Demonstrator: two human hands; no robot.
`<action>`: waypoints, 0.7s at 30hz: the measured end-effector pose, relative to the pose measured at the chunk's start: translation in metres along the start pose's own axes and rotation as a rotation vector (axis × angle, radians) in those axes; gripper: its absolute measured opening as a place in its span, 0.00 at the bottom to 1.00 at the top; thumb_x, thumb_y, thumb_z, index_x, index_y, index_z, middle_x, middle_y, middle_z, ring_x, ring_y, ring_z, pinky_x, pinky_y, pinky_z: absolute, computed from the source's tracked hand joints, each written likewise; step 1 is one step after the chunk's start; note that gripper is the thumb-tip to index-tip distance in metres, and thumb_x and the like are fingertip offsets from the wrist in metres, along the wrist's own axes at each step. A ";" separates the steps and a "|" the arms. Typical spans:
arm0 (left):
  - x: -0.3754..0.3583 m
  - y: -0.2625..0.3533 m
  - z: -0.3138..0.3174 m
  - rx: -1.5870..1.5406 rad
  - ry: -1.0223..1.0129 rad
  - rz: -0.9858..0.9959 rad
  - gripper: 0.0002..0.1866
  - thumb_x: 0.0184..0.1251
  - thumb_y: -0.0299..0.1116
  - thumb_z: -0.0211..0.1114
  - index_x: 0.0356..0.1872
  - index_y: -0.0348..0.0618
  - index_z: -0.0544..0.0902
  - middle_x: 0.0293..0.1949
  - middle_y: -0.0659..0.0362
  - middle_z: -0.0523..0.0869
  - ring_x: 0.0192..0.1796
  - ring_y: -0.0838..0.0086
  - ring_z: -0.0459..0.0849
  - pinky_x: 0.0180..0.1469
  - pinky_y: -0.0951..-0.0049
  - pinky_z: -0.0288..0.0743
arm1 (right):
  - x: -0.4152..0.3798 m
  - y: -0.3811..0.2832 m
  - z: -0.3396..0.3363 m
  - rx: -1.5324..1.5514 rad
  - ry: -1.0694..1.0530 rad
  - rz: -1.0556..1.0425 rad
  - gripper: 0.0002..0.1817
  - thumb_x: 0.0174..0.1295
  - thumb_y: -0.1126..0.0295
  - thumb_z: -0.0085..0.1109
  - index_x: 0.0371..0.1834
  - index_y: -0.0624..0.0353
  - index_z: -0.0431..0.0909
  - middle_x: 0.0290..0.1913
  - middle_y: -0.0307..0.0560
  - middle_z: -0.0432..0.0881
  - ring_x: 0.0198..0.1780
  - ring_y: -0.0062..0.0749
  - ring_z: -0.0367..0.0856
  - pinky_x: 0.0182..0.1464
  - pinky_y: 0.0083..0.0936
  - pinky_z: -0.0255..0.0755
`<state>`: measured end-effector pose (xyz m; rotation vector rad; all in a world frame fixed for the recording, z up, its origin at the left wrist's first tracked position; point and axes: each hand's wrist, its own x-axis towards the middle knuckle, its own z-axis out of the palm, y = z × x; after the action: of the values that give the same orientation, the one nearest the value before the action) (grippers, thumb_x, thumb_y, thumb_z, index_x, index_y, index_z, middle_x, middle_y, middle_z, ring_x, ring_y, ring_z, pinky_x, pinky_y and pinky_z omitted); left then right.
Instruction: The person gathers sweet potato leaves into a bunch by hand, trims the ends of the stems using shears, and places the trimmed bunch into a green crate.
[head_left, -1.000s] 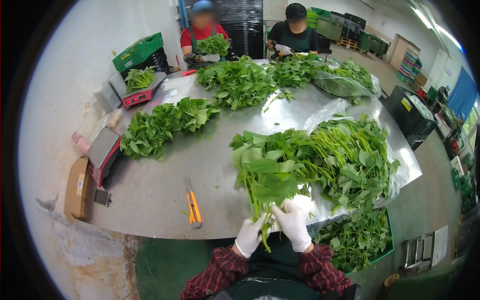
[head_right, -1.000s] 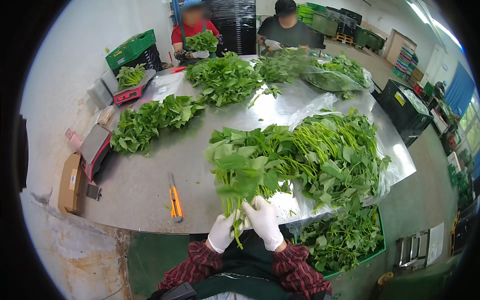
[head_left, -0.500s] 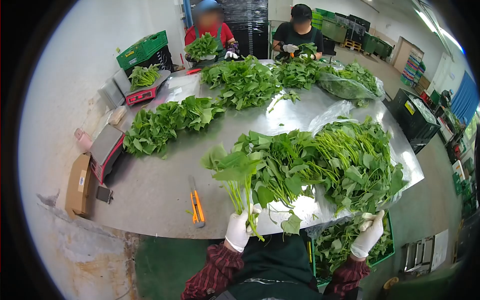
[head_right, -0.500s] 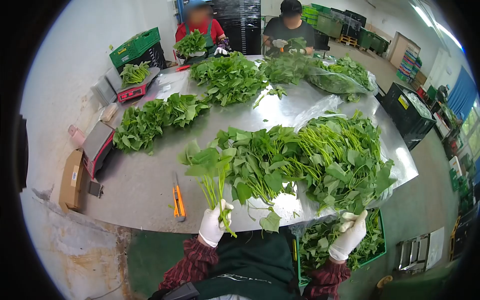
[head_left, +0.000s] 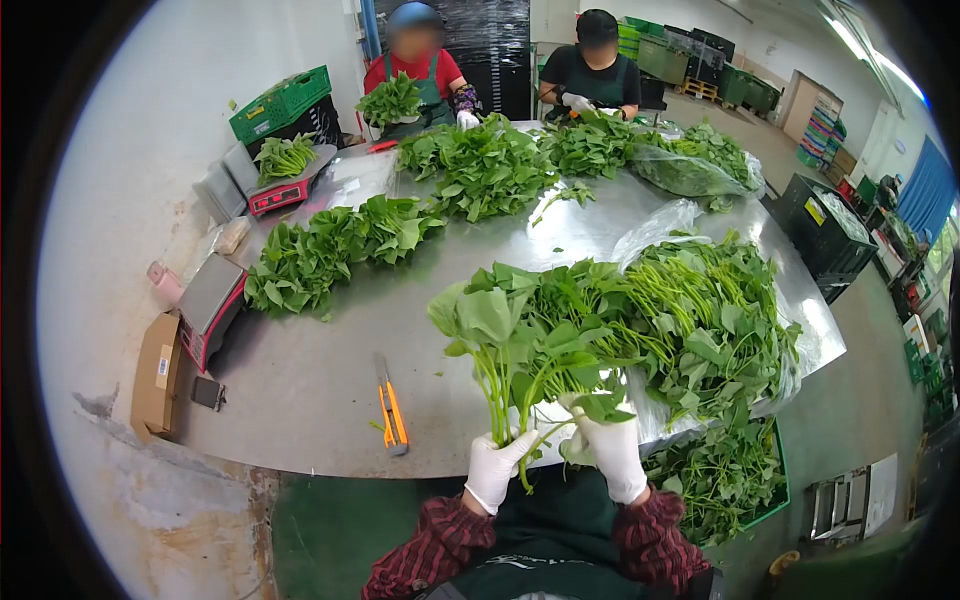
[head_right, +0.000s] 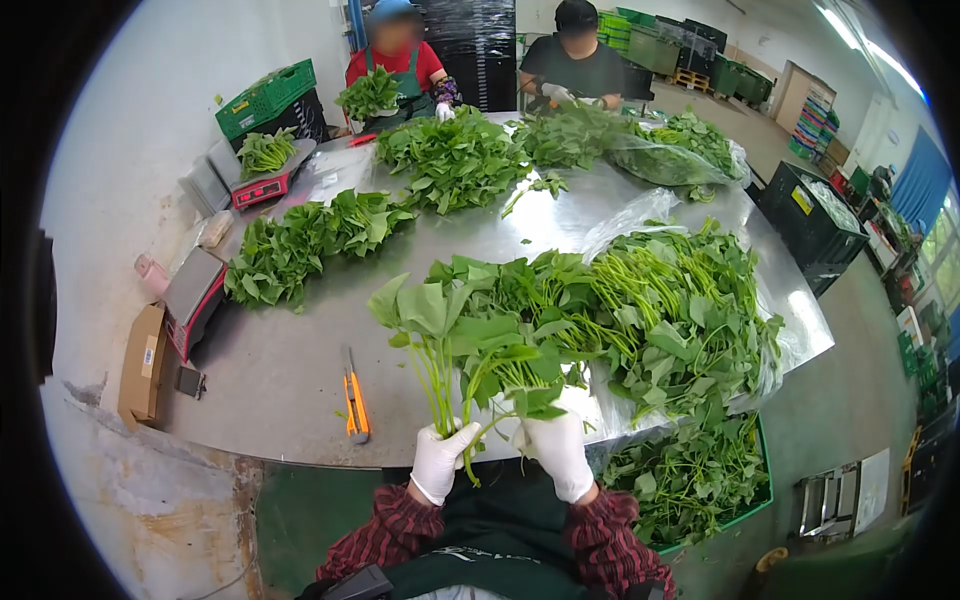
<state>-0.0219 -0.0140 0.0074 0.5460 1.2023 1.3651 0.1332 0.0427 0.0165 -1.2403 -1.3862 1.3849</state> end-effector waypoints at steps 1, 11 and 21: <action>0.000 -0.001 -0.004 -0.002 -0.002 0.001 0.07 0.59 0.30 0.66 0.25 0.39 0.81 0.18 0.64 0.78 0.15 0.87 0.67 0.17 0.85 0.55 | 0.005 -0.002 0.001 -0.003 0.001 -0.001 0.06 0.62 0.74 0.55 0.38 0.66 0.78 0.23 0.40 0.79 0.18 0.18 0.73 0.22 0.16 0.65; -0.003 0.005 0.003 0.151 -0.170 -0.005 0.07 0.56 0.29 0.69 0.24 0.38 0.82 0.19 0.66 0.78 0.20 0.87 0.70 0.22 0.83 0.59 | 0.028 -0.015 -0.007 0.101 -0.110 0.097 0.08 0.63 0.71 0.56 0.39 0.65 0.77 0.24 0.37 0.79 0.18 0.15 0.72 0.21 0.12 0.64; 0.001 0.000 0.000 0.104 -0.185 -0.081 0.10 0.58 0.33 0.66 0.24 0.37 0.82 0.18 0.66 0.77 0.18 0.86 0.70 0.22 0.83 0.60 | 0.033 0.036 -0.021 -0.334 0.088 -0.842 0.06 0.53 0.77 0.60 0.34 0.63 0.76 0.24 0.38 0.78 0.17 0.21 0.72 0.24 0.20 0.68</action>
<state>-0.0223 -0.0132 0.0073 0.6750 1.1364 1.1623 0.1506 0.0760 -0.0205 -0.7302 -1.8241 0.5253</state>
